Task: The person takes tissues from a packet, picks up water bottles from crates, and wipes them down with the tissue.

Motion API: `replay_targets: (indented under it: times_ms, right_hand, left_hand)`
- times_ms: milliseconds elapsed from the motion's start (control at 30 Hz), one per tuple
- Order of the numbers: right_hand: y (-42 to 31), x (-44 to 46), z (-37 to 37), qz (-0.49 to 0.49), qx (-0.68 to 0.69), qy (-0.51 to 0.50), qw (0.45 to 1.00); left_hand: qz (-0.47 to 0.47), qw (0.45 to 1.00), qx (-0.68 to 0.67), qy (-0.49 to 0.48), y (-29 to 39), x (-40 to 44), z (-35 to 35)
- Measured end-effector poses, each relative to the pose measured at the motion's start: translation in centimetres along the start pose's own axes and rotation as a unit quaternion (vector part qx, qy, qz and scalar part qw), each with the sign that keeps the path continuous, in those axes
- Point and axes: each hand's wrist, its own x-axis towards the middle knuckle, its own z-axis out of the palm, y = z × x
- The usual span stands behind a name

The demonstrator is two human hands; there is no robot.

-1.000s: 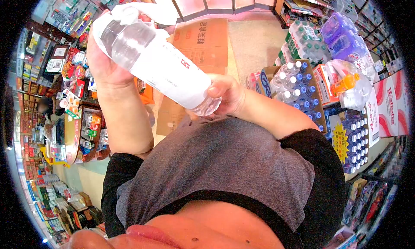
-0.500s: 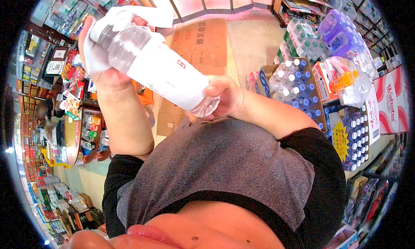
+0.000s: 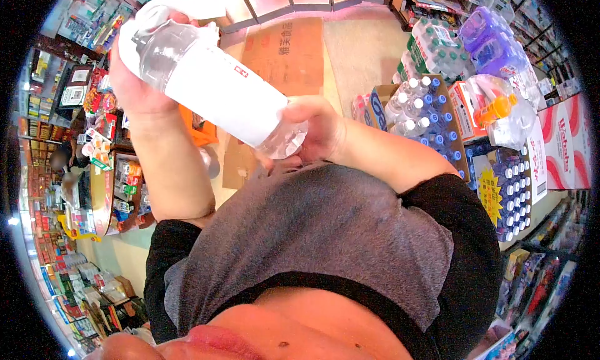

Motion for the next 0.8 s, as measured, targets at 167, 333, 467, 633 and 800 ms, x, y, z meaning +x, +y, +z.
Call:
replay_targets:
  times_ms: [167, 333, 467, 633, 800]
  right_hand:
    - [-0.9, 1.4, 2.1, -0.058, -0.118, 0.081, 0.988]
    - [-2.5, 2.6, 4.2, -0.187, -0.489, 0.280, 0.805]
    - [-2.9, 4.0, 6.5, -0.216, -0.593, 0.344, 0.695]
    - [-2.4, 3.6, 5.6, -0.310, -0.785, 0.228, 0.486]
    - [-1.3, 4.0, 5.4, -0.337, -0.818, 0.086, 0.459]
  left_hand:
    - [0.123, 0.987, 0.054, 0.089, -2.6, -0.8, -1.0]
    - [0.151, 0.946, 0.144, 0.248, -4.9, -4.0, 0.7]
    - [0.162, 0.956, 0.204, 0.134, -7.1, -6.5, 2.3]
    - [0.216, 0.915, 0.294, 0.175, -6.8, -7.1, 1.7]
    - [0.235, 0.963, 0.102, 0.085, -5.5, -7.7, 1.0]
